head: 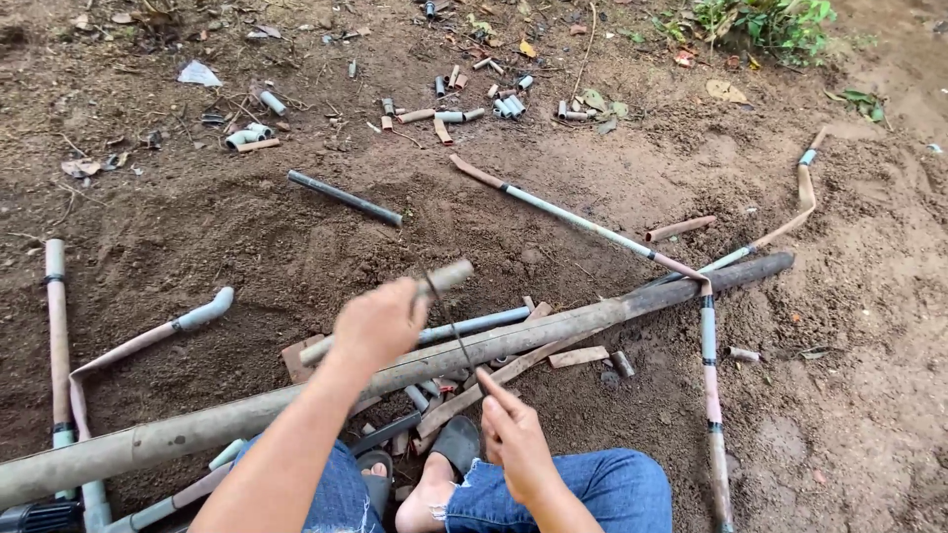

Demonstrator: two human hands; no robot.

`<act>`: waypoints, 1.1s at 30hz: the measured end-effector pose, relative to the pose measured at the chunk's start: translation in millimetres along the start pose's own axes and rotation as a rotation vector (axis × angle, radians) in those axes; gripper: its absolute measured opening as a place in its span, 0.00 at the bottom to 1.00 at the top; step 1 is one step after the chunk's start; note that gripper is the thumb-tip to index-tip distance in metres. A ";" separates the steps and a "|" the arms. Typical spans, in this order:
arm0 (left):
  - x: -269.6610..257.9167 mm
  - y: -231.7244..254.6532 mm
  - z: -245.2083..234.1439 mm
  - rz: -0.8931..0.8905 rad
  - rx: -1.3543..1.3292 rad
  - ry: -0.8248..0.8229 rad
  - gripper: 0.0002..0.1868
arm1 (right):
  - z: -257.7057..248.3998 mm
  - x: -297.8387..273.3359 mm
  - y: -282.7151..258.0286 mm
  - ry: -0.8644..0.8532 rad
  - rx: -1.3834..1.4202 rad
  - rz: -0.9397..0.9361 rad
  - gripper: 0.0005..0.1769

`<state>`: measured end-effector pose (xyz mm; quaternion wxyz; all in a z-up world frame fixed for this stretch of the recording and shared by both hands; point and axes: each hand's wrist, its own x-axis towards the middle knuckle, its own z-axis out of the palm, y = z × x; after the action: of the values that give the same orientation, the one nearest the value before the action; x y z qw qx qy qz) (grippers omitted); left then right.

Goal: Cutting a PVC pipe manually using a hacksaw blade while sitting on the ground

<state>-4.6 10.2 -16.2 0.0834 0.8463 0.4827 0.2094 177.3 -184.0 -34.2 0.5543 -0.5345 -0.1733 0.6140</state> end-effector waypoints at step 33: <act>-3.3 -10.6 -15.5 -0.029 0.026 0.197 0.10 | 4.2 -4.8 6.5 -0.030 -0.111 -0.018 0.32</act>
<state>-21.2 12.0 -6.8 0.0278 0.8154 0.5036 0.2841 169.6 -188.7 -35.7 0.5265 -0.5537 -0.2201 0.6065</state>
